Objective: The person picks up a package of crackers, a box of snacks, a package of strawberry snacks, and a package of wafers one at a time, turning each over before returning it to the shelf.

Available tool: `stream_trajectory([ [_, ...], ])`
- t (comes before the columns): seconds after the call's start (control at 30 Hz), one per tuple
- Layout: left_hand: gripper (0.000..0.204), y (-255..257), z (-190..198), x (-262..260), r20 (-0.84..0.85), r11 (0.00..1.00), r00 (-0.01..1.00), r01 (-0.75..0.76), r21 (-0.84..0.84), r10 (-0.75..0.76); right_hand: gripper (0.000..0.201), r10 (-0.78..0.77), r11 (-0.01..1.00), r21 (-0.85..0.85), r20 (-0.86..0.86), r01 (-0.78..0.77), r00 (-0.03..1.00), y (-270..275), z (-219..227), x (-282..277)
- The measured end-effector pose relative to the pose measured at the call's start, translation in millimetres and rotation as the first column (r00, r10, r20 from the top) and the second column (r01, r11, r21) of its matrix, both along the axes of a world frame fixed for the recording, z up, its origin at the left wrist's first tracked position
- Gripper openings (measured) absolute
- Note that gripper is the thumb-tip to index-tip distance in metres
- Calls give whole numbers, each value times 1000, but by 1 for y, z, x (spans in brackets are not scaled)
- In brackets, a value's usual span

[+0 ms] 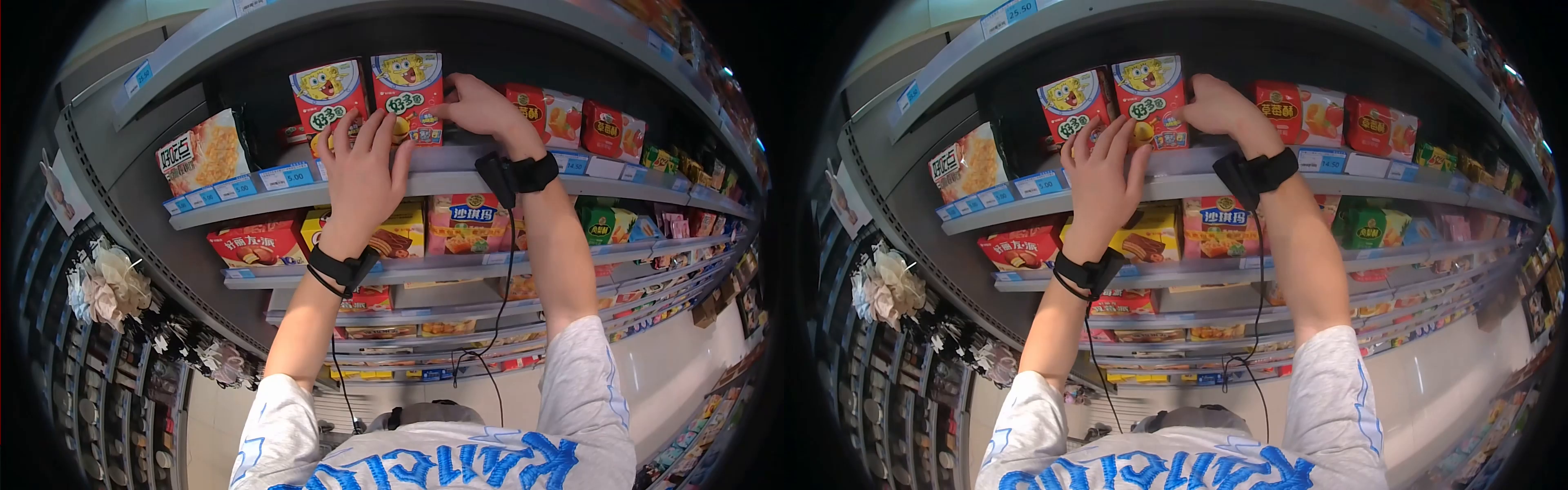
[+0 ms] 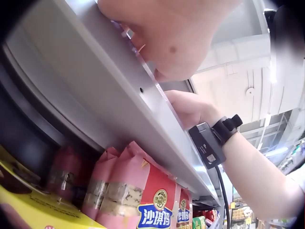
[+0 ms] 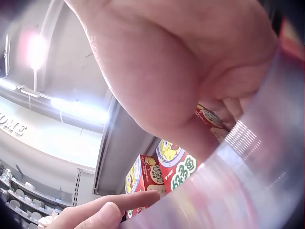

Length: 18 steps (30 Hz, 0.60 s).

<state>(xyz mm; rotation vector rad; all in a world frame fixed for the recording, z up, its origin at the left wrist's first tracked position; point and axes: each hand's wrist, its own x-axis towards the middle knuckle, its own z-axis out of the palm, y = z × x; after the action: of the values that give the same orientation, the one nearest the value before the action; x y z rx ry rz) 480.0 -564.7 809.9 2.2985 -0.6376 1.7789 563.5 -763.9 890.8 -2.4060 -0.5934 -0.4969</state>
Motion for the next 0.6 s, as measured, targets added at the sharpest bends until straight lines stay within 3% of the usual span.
stream_trajectory([
  [0.43,49,-6,-3,-3,-45,995,994,-99,28,100,43,33,999,-28,-30,-33,999,13,5,19],
  [0.6,49,-6,-3,-3,-38,995,994,-98,19,98,40,25,997,-69,-189,-39,982,17,13,20],
])
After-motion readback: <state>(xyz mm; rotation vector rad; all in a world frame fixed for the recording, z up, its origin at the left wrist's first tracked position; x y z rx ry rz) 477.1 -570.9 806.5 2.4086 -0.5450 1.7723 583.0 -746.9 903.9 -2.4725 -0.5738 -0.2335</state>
